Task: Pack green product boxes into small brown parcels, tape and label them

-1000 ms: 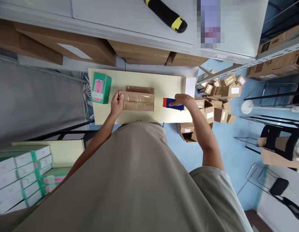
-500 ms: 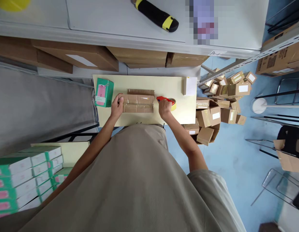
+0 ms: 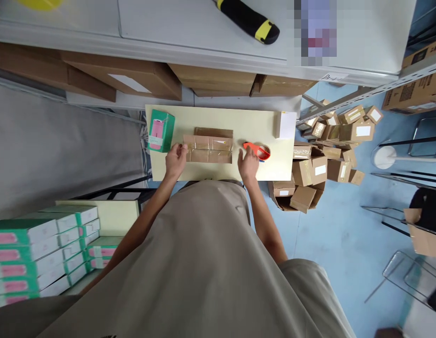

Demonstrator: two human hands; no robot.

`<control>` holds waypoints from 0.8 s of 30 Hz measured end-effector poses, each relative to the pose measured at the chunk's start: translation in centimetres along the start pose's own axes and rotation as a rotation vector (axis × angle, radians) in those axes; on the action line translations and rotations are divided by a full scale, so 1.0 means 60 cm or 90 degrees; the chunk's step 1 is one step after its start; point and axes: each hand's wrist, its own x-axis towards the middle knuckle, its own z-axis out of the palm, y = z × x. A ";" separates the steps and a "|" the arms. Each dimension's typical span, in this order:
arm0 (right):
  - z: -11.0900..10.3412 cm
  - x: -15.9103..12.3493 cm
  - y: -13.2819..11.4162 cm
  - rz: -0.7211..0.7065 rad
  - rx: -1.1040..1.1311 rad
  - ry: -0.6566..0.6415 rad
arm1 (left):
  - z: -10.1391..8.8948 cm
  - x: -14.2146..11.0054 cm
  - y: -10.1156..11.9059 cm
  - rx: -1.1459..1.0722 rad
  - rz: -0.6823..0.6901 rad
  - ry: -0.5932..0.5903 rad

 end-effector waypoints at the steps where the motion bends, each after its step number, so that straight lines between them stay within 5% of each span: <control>1: 0.005 -0.007 -0.024 -0.022 0.030 -0.033 | 0.005 -0.006 0.003 0.023 -0.028 0.001; 5: 0.040 -0.014 -0.109 0.032 0.021 -0.077 | 0.047 -0.009 0.013 0.061 -0.120 -0.033; 9: 0.054 0.004 -0.118 0.079 -0.042 -0.067 | 0.070 0.015 0.006 0.029 -0.121 0.012; 12: 0.040 0.009 -0.086 0.042 -0.018 -0.064 | 0.050 0.031 -0.009 0.044 -0.088 0.037; 16: 0.013 -0.004 -0.047 -0.058 0.099 -0.089 | -0.005 0.033 -0.031 0.020 -0.042 -0.099; 20: -0.006 -0.023 -0.041 -0.100 0.187 -0.038 | -0.048 0.018 -0.051 -0.077 0.008 -0.112; 24: 0.005 -0.034 -0.043 -0.085 0.242 -0.041 | -0.054 -0.003 -0.074 -0.158 -0.021 -0.143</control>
